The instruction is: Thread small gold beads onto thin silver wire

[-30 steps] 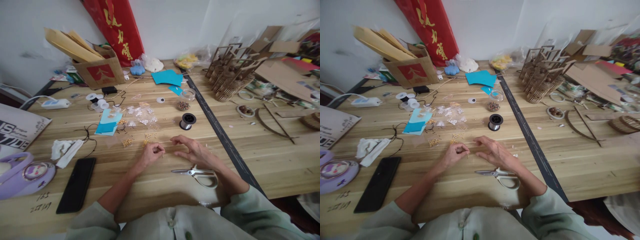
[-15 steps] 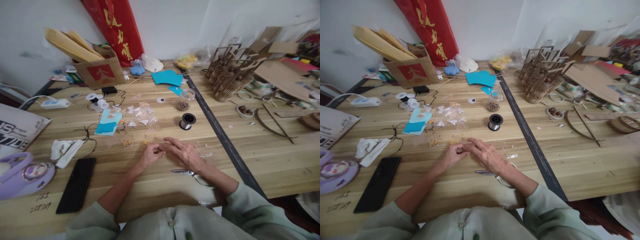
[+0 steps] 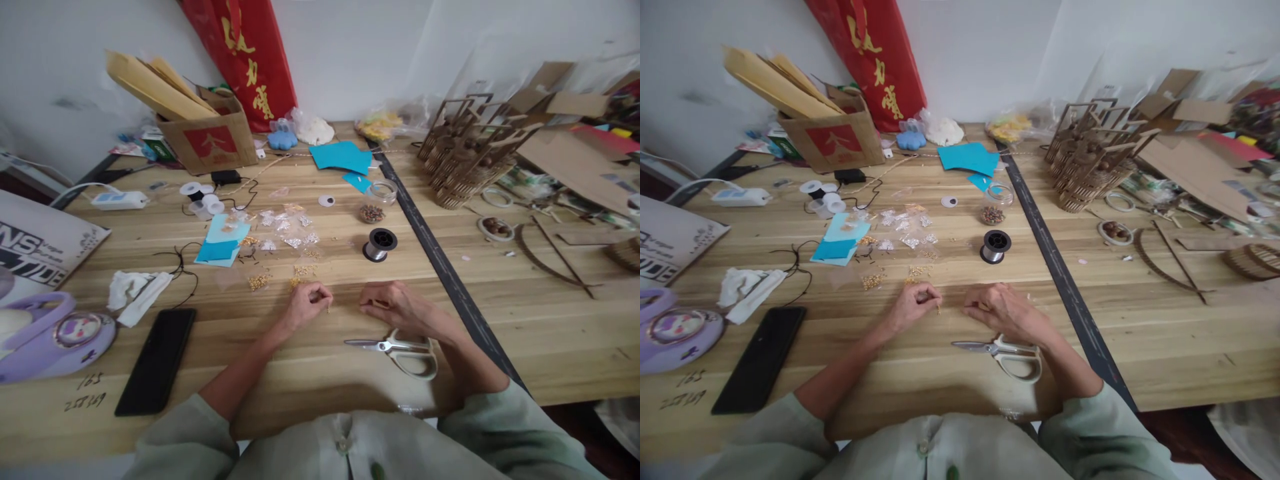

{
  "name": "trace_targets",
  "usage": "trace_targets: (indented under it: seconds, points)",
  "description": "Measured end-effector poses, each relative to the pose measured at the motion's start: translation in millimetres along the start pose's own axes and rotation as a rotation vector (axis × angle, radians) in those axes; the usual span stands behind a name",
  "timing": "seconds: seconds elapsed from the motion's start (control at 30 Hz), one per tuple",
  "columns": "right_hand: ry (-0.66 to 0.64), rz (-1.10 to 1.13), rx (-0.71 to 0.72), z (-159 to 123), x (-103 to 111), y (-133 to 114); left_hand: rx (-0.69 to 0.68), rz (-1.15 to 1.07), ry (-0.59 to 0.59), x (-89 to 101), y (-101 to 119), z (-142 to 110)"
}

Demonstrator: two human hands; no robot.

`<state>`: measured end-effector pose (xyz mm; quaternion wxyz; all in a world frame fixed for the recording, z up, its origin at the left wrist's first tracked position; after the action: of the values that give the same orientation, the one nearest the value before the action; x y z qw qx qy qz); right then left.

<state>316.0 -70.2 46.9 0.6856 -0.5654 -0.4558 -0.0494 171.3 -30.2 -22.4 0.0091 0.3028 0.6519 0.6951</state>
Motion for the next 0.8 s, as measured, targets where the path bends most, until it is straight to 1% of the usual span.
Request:
trace_targets:
  seconds: [0.1, 0.17, 0.3, 0.37, 0.43, 0.5, 0.63, 0.8]
  points:
    - [-0.018, 0.105, 0.133, -5.2, 9.8, -16.0, -0.052, 0.045, 0.019, -2.2, 0.5, 1.2]
    - [-0.02, 0.227, 0.178, -6.8, 14.6, -23.9, -0.073, 0.073, 0.01, -4.5, 0.7, 1.6]
    - [-0.108, 0.576, 0.207, -8.2, 13.2, -32.4, -0.075, 0.099, -0.021, -7.4, 1.0, 1.9]
    - [-0.146, 0.751, 0.209, -8.8, 11.2, -32.1, -0.077, 0.113, -0.017, -7.2, 2.0, 1.7]
    - [-0.152, 0.887, 0.209, -9.1, 10.6, -28.6, -0.076, 0.116, -0.013, -7.2, 2.6, 1.2]
    - [-0.118, 0.972, 0.206, -8.7, 12.0, -22.7, -0.065, 0.106, -0.022, -7.9, 2.1, 0.1]
    - [-0.002, 1.084, 0.185, -7.9, 18.6, -8.3, -0.04, 0.099, -0.049, -8.3, 1.6, -3.1]
    - [0.139, 1.145, 0.133, -7.8, 26.9, 9.4, -0.005, 0.048, -0.02, -3.1, -3.1, -3.2]
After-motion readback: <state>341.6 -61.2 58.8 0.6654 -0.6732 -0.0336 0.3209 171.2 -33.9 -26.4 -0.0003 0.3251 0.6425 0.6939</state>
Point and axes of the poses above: each hand's wrist, its own z-axis towards the middle knuckle, its own x-axis out of the back of the hand, y = z × x, the point moved 8 cm from there along z, towards the middle knuckle, and after that the axes turned 10 degrees about z, right-handed, at the moved point
